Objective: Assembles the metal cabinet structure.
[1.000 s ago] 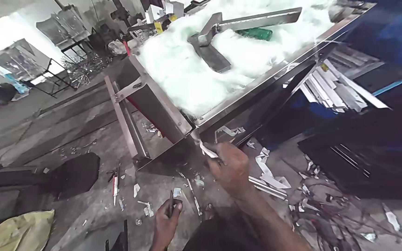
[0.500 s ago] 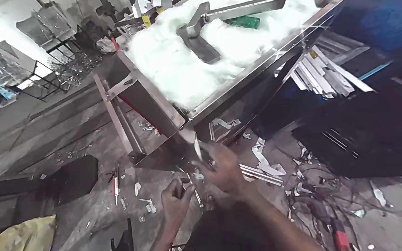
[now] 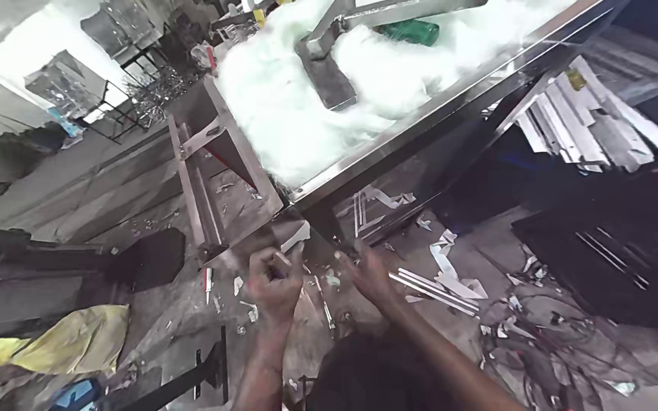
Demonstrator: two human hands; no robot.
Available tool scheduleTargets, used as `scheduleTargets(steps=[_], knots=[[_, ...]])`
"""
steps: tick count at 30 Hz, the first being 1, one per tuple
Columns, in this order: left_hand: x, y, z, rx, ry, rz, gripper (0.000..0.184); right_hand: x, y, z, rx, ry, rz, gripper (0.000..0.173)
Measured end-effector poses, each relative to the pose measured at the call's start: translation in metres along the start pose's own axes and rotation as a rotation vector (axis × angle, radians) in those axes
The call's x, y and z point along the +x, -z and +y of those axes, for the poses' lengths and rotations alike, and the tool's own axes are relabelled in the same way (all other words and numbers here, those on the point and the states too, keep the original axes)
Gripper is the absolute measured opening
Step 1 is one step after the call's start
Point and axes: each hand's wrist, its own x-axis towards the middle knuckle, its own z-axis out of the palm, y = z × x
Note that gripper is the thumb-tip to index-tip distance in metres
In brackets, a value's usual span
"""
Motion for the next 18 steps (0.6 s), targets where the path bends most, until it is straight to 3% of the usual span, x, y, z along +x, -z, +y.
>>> scheduleTargets(steps=[2, 5, 8, 12, 18], knots=[[0.0, -0.002, 0.001, 0.059, -0.009, 0.053, 0.031, 0.002, 0.002, 0.002, -0.002, -0.032, -0.046, 0.042], [0.001, -0.008, 0.004, 0.162, 0.003, 0.111, 0.033, 0.013, -0.001, 0.015, 0.009, 0.049, 0.021, 0.042], [-0.001, -0.009, 0.009, 0.191, 0.05, 0.112, 0.035, 0.021, -0.002, 0.027, -0.066, 0.057, -0.15, 0.052], [0.0, -0.01, 0.011, 0.256, 0.08, 0.138, 0.037, 0.03, 0.007, 0.024, -0.021, 0.047, -0.322, 0.048], [0.001, -0.011, 0.014, 0.305, 0.075, 0.146, 0.038, 0.031, 0.012, 0.02, -0.091, 0.073, -0.346, 0.055]])
